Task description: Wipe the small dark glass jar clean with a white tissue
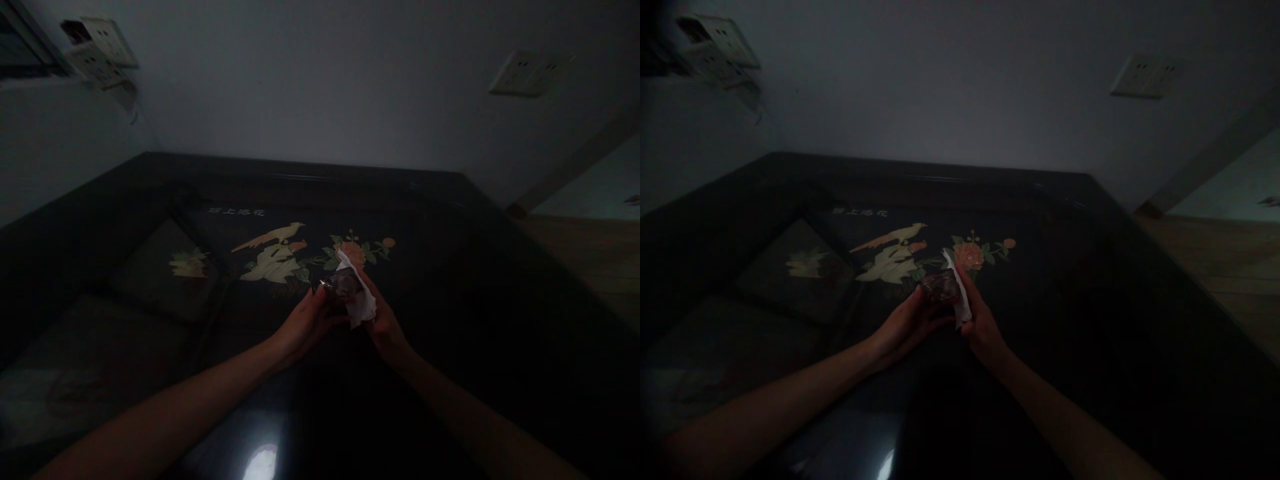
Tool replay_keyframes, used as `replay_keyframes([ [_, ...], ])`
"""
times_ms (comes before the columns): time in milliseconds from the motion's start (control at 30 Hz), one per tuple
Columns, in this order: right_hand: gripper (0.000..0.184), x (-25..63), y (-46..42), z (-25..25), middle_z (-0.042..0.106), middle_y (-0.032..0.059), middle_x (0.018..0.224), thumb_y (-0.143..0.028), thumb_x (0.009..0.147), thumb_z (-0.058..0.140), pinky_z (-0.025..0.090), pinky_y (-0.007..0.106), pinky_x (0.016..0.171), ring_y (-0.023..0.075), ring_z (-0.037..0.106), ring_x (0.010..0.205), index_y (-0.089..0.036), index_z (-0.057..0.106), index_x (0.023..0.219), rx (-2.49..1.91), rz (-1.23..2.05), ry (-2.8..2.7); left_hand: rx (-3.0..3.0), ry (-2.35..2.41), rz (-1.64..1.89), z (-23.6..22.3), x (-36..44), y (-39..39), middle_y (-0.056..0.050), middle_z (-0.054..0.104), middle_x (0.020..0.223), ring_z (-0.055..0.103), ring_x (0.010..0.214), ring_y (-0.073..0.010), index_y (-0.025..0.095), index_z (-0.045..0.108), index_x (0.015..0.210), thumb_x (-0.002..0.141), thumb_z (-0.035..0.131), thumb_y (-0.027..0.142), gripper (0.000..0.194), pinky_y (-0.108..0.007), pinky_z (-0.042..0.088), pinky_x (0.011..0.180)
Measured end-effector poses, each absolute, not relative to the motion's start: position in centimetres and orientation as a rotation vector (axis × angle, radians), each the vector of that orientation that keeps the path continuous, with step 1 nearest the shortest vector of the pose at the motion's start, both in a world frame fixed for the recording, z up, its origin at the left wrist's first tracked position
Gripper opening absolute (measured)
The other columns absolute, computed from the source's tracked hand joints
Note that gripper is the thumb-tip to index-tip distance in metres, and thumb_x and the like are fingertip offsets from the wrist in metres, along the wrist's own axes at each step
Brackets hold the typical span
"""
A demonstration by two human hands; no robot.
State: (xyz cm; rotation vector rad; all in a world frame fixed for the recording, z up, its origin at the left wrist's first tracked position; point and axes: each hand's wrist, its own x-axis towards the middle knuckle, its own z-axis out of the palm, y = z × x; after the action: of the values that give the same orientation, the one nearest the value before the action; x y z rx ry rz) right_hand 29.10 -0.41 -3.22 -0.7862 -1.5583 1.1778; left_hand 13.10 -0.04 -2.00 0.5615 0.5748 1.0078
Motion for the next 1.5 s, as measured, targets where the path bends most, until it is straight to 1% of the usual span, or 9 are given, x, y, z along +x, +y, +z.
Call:
replay_keyframes([
  [100,0.080,29.4,-0.6,-2.2,0.035,0.0067,0.150,-0.077,0.078,0.032,0.031,0.051,0.110,0.0296,0.035,0.136,-0.028,0.038,0.141,-0.825,1.105,-1.646,0.544,0.560,1.002,-2.1,13.1,0.0,-0.012,0.053,0.132,0.045,0.125,-0.0306,0.021,0.056,0.119,0.081,0.064,0.047,0.047,-0.048,0.039,0.099],
  [200,0.053,29.3,-1.0,-1.5,0.041,0.0030,0.147,-0.057,0.093,0.028,0.028,0.051,0.112,0.0267,0.034,0.137,-0.029,0.054,0.129,-0.906,0.915,-1.673,0.558,0.532,0.996,-2.3,13.3,-0.2,-0.009,0.051,0.135,0.042,0.128,-0.0286,0.023,0.054,0.121,0.081,0.064,0.044,0.047,-0.047,0.035,0.103],
  [300,0.039,29.0,-1.3,-1.5,0.049,0.0038,0.140,-0.040,0.096,0.037,0.034,0.049,0.110,0.0251,0.041,0.133,-0.029,0.051,0.131,-0.971,0.754,-1.614,0.634,0.543,1.006,-2.6,13.3,-0.5,-0.008,0.051,0.135,0.042,0.128,-0.0273,0.025,0.051,0.125,0.079,0.068,0.042,0.052,-0.045,0.032,0.106],
  [467,0.043,28.3,-1.4,-2.0,0.042,0.0030,0.145,-0.031,0.097,0.034,0.035,0.047,0.109,0.0222,0.040,0.133,-0.032,0.036,0.140,-1.016,0.602,-1.670,0.844,0.624,0.972,-3.0,13.2,-0.8,-0.009,0.055,0.130,0.047,0.123,-0.0265,0.023,0.045,0.130,0.075,0.073,0.035,0.062,-0.042,0.029,0.108],
  [667,0.048,27.9,-1.6,-1.7,0.031,0.0017,0.151,-0.023,0.096,0.033,0.019,0.052,0.116,0.0242,0.021,0.142,-0.032,0.029,0.143,-0.930,0.368,-1.978,0.798,0.649,0.999,-3.3,13.3,-0.8,-0.010,0.054,0.130,0.049,0.121,-0.0258,0.023,0.045,0.129,0.080,0.067,0.039,0.056,-0.039,0.033,0.104],
  [967,0.045,28.5,-0.4,-3.3,0.054,0.0038,0.135,-0.044,0.097,0.025,0.040,0.041,0.106,0.0200,0.051,0.123,-0.028,0.044,0.135,-1.037,0.878,-1.502,0.791,0.549,0.983,-2.7,13.2,-0.7,-0.011,0.054,0.131,0.047,0.123,-0.0276,0.021,0.053,0.125,0.075,0.071,0.044,0.058,-0.041,0.029,0.108],
  [1200,0.045,28.5,-0.4,-3.2,0.062,0.0047,0.124,-0.047,0.097,0.025,0.049,0.037,0.095,0.0207,0.057,0.115,-0.027,0.049,0.128,-1.044,0.867,-1.501,0.740,0.548,1.000,-1.9,13.3,-0.8,-0.010,0.056,0.129,0.045,0.125,-0.0283,0.022,0.055,0.123,0.070,0.075,0.043,0.061,-0.042,0.027,0.109],
  [1367,0.038,28.3,-1.5,-1.6,0.048,0.0069,0.133,-0.032,0.097,0.030,0.039,0.044,0.105,0.0227,0.046,0.125,-0.029,0.042,0.132,-0.935,0.552,-1.793,0.766,0.591,0.993,-2.4,13.0,-0.6,-0.009,0.057,0.128,0.045,0.125,-0.0285,0.022,0.053,0.127,0.072,0.075,0.038,0.062,-0.041,0.028,0.108],
  [1500,0.043,28.2,-1.6,-1.8,0.047,0.0082,0.133,-0.024,0.094,0.035,0.030,0.053,0.110,0.0267,0.037,0.132,-0.029,0.037,0.137,-0.950,0.289,-1.967,0.799,0.655,1.001,-2.5,13.1,-0.4,-0.009,0.057,0.129,0.045,0.126,-0.0287,0.022,0.055,0.126,0.070,0.077,0.028,0.060,-0.040,0.030,0.107],
])
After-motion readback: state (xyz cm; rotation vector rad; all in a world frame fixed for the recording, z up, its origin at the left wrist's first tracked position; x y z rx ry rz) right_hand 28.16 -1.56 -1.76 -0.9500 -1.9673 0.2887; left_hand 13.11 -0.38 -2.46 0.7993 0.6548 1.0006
